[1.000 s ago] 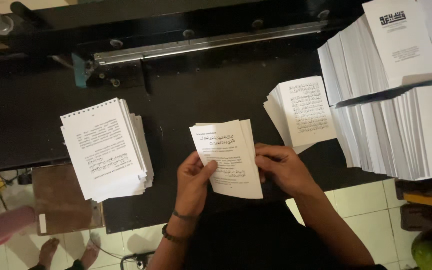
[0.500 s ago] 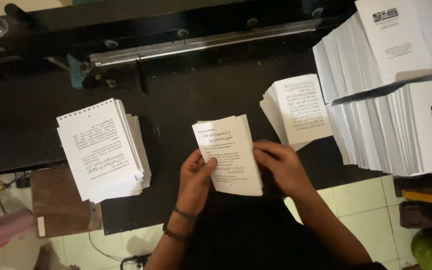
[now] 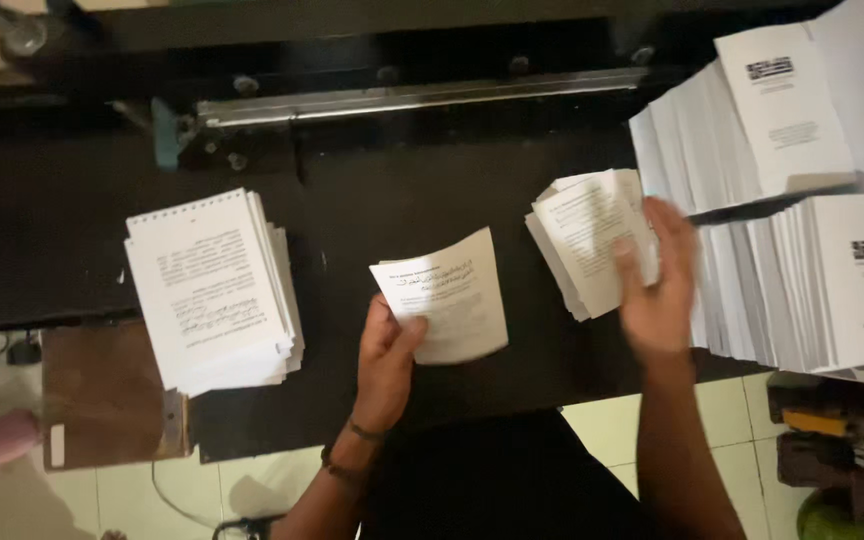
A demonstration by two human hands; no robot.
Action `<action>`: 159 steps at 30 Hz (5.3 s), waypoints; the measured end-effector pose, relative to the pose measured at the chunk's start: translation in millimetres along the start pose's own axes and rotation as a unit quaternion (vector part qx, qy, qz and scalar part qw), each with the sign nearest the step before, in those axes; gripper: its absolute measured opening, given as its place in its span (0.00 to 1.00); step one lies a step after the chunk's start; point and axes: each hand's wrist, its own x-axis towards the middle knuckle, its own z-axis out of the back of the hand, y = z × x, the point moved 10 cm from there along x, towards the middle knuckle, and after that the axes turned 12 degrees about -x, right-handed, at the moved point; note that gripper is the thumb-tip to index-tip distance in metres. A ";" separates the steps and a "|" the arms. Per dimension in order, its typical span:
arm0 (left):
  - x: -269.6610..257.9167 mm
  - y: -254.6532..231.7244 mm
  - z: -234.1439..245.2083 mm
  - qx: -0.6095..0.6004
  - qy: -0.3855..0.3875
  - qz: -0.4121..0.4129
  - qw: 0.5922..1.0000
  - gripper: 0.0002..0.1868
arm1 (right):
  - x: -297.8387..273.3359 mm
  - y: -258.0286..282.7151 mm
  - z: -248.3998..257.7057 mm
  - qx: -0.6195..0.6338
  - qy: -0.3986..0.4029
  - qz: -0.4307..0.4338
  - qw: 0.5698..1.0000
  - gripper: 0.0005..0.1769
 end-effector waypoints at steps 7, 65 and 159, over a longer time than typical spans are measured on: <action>-2.9 -57.7 -42.8 0.141 0.110 -0.161 0.971 0.10 | -47.6 41.2 -113.7 0.357 0.271 -0.139 0.883 0.39; 24.9 -20.0 7.0 0.210 -0.033 0.031 0.977 0.16 | -98.3 50.1 -168.9 0.319 0.338 -0.247 0.850 0.36; -66.3 -184.3 -28.7 0.753 -0.104 -0.328 0.560 0.41 | 2.6 -61.6 -6.3 -0.218 0.070 -0.029 0.973 0.22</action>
